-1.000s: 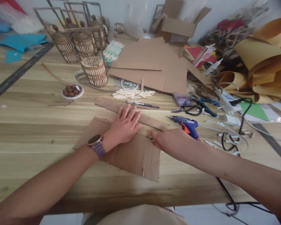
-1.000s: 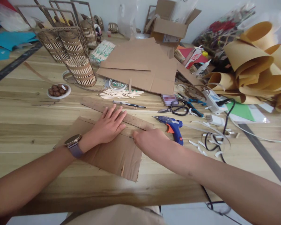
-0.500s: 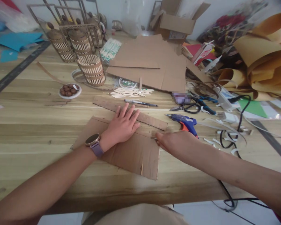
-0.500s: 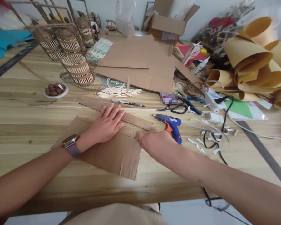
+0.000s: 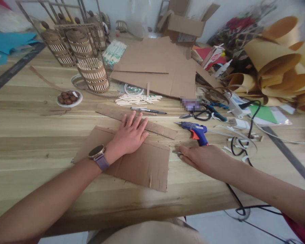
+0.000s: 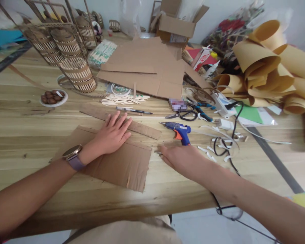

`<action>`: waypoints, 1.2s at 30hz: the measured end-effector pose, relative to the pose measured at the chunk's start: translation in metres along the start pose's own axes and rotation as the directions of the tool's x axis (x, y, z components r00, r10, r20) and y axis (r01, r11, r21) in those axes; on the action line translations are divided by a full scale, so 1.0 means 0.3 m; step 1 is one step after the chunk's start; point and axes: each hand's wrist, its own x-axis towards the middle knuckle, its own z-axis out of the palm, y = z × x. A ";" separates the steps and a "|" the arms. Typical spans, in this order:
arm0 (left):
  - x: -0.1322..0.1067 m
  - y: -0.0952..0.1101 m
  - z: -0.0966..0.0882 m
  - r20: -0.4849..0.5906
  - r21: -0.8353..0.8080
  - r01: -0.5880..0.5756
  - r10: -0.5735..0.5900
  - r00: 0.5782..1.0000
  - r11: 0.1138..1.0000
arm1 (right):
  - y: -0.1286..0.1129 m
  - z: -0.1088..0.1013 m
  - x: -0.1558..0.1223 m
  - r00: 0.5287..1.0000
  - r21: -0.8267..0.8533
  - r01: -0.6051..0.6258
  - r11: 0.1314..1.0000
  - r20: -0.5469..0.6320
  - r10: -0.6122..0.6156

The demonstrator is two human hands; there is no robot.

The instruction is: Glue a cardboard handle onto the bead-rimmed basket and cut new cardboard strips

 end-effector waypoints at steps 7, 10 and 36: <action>0.002 -0.017 0.015 -0.088 -0.125 0.000 -0.011 0.996 0.992 | -0.115 -0.128 0.086 0.999 0.007 -0.050 0.999 0.015 0.049; 0.007 -0.033 0.027 -0.141 -0.222 0.013 -0.045 0.989 0.975 | -0.178 -0.149 0.156 1.000 0.034 0.010 0.999 -0.023 -0.010; 0.009 -0.029 0.017 -0.085 -0.208 0.058 -0.077 0.993 0.976 | -0.117 -0.078 0.087 0.999 -0.146 0.037 0.989 0.007 -0.036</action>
